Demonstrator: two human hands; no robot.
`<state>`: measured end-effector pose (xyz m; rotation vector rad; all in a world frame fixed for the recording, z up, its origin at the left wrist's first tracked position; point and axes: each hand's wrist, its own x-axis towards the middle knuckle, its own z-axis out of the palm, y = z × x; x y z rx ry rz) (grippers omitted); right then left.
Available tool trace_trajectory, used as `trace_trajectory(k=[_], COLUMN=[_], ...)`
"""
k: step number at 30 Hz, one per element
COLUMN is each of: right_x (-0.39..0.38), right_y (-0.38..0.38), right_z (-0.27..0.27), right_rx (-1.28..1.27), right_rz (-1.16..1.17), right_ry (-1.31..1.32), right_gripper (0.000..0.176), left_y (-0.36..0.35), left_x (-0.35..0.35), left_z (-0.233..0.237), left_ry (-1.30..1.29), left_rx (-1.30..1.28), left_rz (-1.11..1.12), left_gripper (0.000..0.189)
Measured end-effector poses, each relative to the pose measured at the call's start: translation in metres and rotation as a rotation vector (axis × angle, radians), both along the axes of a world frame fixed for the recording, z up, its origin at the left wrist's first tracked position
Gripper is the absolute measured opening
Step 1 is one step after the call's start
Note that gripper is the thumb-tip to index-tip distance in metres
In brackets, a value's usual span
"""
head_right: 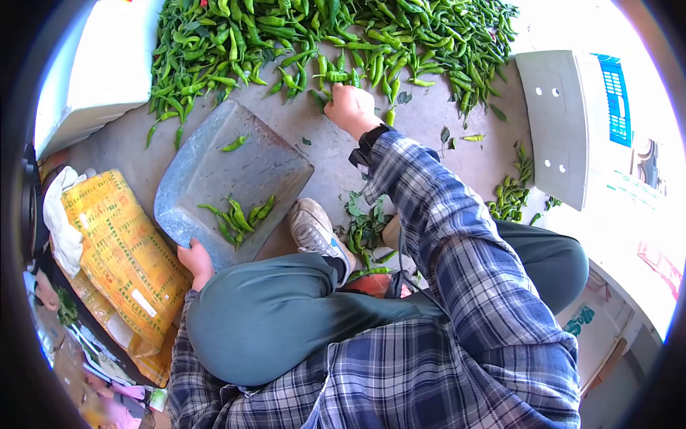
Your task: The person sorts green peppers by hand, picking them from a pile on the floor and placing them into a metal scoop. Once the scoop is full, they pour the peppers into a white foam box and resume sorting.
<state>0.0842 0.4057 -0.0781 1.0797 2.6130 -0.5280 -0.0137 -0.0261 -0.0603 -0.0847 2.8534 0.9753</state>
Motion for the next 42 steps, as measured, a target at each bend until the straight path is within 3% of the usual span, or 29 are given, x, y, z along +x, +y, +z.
trace_trajectory(k=[3, 7, 11, 13, 15, 17, 19, 20, 21, 23, 27, 30, 37, 39, 40, 41, 42], right_x=[0.003, -0.008, -0.016, -0.021, -0.018, -0.018, -0.045, -0.051, -0.057, -0.064, -0.066, -0.059, -0.055, -0.051, -0.048, -0.041, -0.039], right_y=[-0.007, -0.016, -0.031, -0.052, -0.069, -0.075, -0.057, -0.041, -0.034, -0.024, -0.014, -0.018, -0.03, -0.052, -0.065, -0.075, -0.073], right_z=[0.0, -0.004, -0.008, 0.009, 0.028, 0.035, 0.027, 0.028, 0.019, -0.002, -0.006, -0.001, 0.012, 0.026, 0.038, 0.036, 0.035], right_rx=[0.041, -0.013, -0.04, -0.172, -0.511, -0.484, -0.198, -0.189, 0.036, 0.243, 0.248, 0.152, -0.021, -0.199, -0.299, -0.454, -0.452], right_rz=[0.018, 0.038, 0.016, 0.096, 0.548, 0.52, 0.335, 0.323, 0.394, 0.486, 0.694, 0.653, 0.454, 0.358, 0.392, 0.517, 0.517], right_ry=[0.128, -0.003, 0.055, 0.067, 0.201, 0.283, 0.181, 0.208, 0.268, 0.18, 0.131, 0.038, 0.043, 0.153, 0.173, 0.379, 0.38], right_gripper=[0.028, 0.026, 0.024, 0.026, 0.028, 0.03, 0.033, 0.041, 0.028, 0.028, 0.043, 0.028, 0.025, 0.026, 0.029, 0.03, 0.03], left_y=[-0.003, 0.005, 0.002, 0.0, 0.002, 0.005, 0.005, 0.003, 0.002, -0.003, -0.002, -0.004, 0.003, -0.002, 0.001, 0.004, 0.005], left_x=[-0.002, -0.001, 0.0, -0.001, 0.001, 0.002, 0.002, 0.002, 0.001, 0.002, 0.002, 0.003, 0.002, 0.001, 0.002, 0.003, 0.003], left_z=[-0.002, 0.004, 0.001, 0.002, 0.006, 0.007, 0.006, 0.005, 0.004, 0.0, -0.001, -0.001, 0.004, 0.001, 0.004, 0.007, 0.009], left_ry=[-0.044, -0.02, -0.02, -0.036, -0.046, -0.027, -0.01, -0.015, -0.019, -0.012, -0.01, -0.011, -0.013, -0.044, -0.046, -0.022, 0.003], left_rx=[0.011, 0.05, 0.014, 0.029, -0.007, 0.01, 0.026, -0.002, -0.031, -0.01, 0.007, -0.01, 0.065, 0.042, 0.045, 0.016, -0.014], left_rz=[-0.003, -0.004, -0.017, 0.019, -0.018, -0.012, -0.006, -0.015, -0.023, -0.016, -0.008, -0.012, -0.018, -0.006, -0.006, -0.019, -0.034], left_gripper=[0.031, 0.03, 0.031, 0.031, 0.031, 0.031, 0.031, 0.031, 0.032, 0.031, 0.032, 0.032, 0.033, 0.032, 0.032, 0.032, 0.031])
